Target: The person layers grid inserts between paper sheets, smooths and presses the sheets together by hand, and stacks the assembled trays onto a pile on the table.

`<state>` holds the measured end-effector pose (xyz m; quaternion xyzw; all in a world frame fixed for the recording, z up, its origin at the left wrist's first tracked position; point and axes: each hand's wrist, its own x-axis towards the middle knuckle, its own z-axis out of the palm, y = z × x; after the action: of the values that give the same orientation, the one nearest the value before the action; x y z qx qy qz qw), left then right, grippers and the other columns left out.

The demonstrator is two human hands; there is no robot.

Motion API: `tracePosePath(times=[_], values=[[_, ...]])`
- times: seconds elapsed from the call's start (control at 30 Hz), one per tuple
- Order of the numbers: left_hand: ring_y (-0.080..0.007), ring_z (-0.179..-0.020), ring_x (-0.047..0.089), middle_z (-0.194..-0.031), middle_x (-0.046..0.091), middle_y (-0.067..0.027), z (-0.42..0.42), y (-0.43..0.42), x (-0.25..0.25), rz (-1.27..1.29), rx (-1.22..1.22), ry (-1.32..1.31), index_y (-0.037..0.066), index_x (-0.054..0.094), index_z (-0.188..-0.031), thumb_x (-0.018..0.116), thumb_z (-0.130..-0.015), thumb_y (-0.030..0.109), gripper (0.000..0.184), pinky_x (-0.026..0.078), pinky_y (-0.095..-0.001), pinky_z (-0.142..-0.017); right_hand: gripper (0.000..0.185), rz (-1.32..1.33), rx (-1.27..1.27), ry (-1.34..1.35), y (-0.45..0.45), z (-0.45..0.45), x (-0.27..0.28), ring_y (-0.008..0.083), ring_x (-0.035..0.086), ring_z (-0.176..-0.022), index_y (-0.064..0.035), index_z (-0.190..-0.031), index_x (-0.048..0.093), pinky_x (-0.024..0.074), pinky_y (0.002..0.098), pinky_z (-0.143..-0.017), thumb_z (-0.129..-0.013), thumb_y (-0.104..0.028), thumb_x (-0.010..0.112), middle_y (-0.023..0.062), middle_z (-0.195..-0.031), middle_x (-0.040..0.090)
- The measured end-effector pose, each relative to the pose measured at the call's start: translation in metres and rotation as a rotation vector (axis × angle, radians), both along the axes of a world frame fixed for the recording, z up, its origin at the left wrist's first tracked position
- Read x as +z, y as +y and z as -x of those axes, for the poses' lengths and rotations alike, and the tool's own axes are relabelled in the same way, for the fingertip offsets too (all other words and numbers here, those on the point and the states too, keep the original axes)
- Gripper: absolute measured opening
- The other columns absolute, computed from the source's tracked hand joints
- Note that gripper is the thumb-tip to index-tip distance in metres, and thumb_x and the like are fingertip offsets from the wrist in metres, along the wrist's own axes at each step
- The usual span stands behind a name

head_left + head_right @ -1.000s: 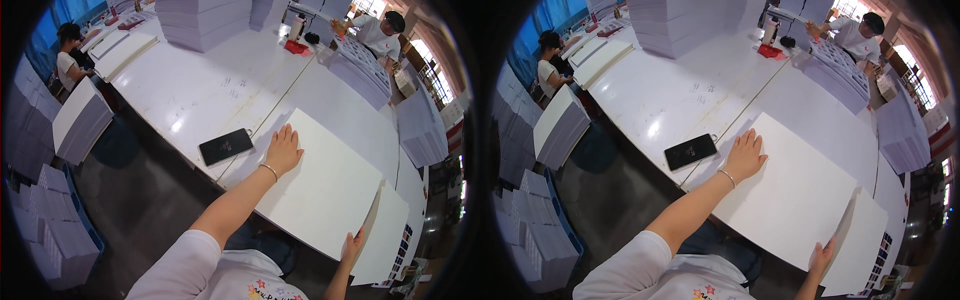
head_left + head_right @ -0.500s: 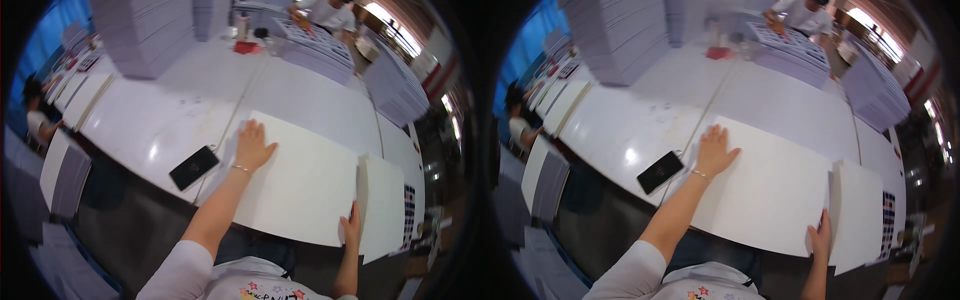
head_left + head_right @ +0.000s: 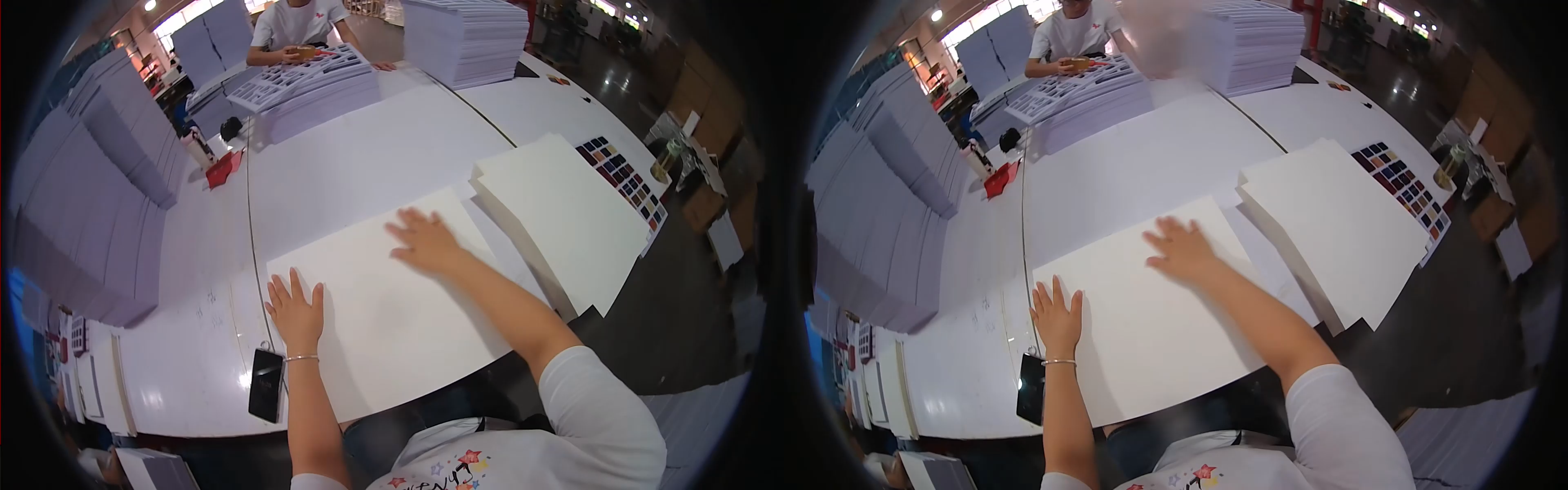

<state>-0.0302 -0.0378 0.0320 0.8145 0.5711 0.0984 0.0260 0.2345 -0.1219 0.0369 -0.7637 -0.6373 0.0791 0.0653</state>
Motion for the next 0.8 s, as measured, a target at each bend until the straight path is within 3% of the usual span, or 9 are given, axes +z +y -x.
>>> tracePosePath(times=[0.13,0.33,0.47,0.6,0.7,0.8], values=[[-0.0343,-0.135,0.014,-0.144,0.020,-0.0207,-0.001,0.003,-0.004,-0.006,-0.004,0.003,0.014,0.029,-0.139,0.040,-0.087,0.054,0.066,0.011,-0.0491,-0.108,0.063,-0.096,-0.273,0.052,-0.021,-0.047,0.005,0.0258,0.011,-0.138,-0.0216,-0.139,0.031,0.0115,0.0500,-0.109,-0.086,-0.055,0.040,0.0128,-0.148,0.016],[-0.0348,-0.135,0.015,-0.144,0.021,-0.0214,0.001,0.002,-0.003,0.005,-0.002,0.044,0.014,0.029,-0.139,0.039,-0.088,0.054,0.066,0.012,-0.0498,-0.108,0.063,-0.125,-0.264,-0.036,-0.017,-0.049,-0.005,0.0297,0.013,-0.137,-0.0207,-0.138,0.033,0.0141,0.0518,-0.108,-0.085,-0.055,0.042,0.0163,-0.146,0.019],[-0.0365,-0.134,0.018,-0.143,0.023,-0.0221,0.007,0.000,-0.004,-0.073,-0.078,0.135,0.010,0.028,-0.139,0.036,-0.090,0.051,0.064,0.017,-0.0552,-0.105,0.064,-0.131,-0.249,-0.062,-0.011,-0.055,-0.014,0.0296,0.014,-0.136,-0.0198,-0.138,0.032,0.0145,0.0538,-0.107,-0.085,-0.055,0.042,0.0159,-0.145,0.020],[-0.0356,-0.135,0.017,-0.145,0.020,-0.0208,0.036,-0.071,0.004,0.002,-0.174,0.126,0.009,0.026,-0.140,0.039,-0.092,0.042,0.060,0.014,-0.0576,-0.104,0.063,-0.074,-0.268,-0.079,-0.013,-0.053,-0.010,0.0285,0.014,-0.136,-0.0225,-0.138,0.031,0.0179,0.0567,-0.104,-0.086,-0.055,0.040,0.0136,-0.146,0.020],[-0.0342,-0.135,0.018,-0.146,0.020,-0.0183,0.073,-0.133,0.009,0.026,-0.214,0.215,0.010,0.026,-0.140,0.043,-0.090,0.044,0.063,0.015,-0.0569,-0.104,0.063,-0.096,-0.271,-0.074,-0.013,-0.054,-0.008,0.0270,0.014,-0.137,-0.0232,-0.139,0.030,0.0179,0.0565,-0.105,-0.085,-0.056,0.039,0.0126,-0.147,0.020],[-0.0343,-0.135,0.019,-0.146,0.021,-0.0169,0.083,-0.159,0.009,0.012,-0.213,0.138,0.012,0.027,-0.140,0.044,-0.089,0.044,0.063,0.016,-0.0562,-0.104,0.063,-0.086,-0.229,-0.099,-0.012,-0.051,-0.004,0.0259,0.013,-0.137,-0.0234,-0.139,0.029,0.0181,0.0562,-0.105,-0.085,-0.057,0.038,0.0119,-0.147,0.019]])
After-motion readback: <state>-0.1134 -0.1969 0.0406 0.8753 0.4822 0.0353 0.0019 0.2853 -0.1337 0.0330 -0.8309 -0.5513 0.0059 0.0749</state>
